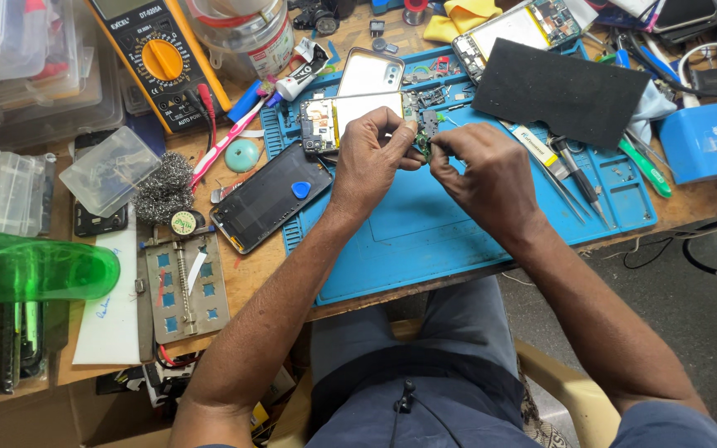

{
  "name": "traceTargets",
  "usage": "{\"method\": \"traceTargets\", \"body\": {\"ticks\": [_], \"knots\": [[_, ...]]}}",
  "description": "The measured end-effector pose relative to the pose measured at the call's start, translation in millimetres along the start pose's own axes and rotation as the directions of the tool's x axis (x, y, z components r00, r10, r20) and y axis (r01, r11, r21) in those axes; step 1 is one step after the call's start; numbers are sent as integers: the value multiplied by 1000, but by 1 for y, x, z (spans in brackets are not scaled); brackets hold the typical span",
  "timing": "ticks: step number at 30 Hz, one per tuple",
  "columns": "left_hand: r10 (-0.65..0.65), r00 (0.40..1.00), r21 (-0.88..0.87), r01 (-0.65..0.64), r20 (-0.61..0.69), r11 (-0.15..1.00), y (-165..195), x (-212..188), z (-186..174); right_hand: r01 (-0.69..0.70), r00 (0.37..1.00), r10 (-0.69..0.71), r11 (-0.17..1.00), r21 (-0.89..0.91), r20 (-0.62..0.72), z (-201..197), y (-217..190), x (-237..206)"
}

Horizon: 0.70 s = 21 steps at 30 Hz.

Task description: The person rummages through plastic storage boxes of spare phone parts on the workbench, then works on a disassembled smartphone, using tweezers to pry and adjust the battery and small internal components. They handle small parts and place screws into a small container.

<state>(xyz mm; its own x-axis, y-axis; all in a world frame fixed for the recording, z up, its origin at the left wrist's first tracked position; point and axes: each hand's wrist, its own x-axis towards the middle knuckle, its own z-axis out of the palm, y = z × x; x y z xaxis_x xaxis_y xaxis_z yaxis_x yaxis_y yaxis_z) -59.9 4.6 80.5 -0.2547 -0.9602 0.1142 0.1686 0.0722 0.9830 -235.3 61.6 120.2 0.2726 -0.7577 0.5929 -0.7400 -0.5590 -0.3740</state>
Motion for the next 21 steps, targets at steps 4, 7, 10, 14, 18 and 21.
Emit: {"method": "traceTargets", "body": {"ticks": [4, 7, 10, 14, 18, 21], "knots": [[23, 999, -73, -19, 46, 997, 6, -2, 0, -561, 823, 538, 715, 418, 184, 4, 17, 1], [11, 997, -76, -5, 80, 997, 10, -3, 0, -523, 819, 507, 464, 715, 270, 9, 32, 2], [5, 994, -82, 4, 108, 997, 11, -3, -1, -567, 772, 543, 355, 744, 329, 13, 41, 1], [-45, 997, -134, 53, 66, 990, 7, 1, -5, -564, 824, 490, 652, 507, 286, 11, 41, -3], [-70, 997, -162, 75, 35, 984, 1, 5, -9, -232, 952, 231, 973, -21, 201, 7, 28, -8], [-88, 996, -152, 91, 28, 984, -2, 6, -10, -13, 972, 57, 982, -189, 230, 5, 19, -10]]}}
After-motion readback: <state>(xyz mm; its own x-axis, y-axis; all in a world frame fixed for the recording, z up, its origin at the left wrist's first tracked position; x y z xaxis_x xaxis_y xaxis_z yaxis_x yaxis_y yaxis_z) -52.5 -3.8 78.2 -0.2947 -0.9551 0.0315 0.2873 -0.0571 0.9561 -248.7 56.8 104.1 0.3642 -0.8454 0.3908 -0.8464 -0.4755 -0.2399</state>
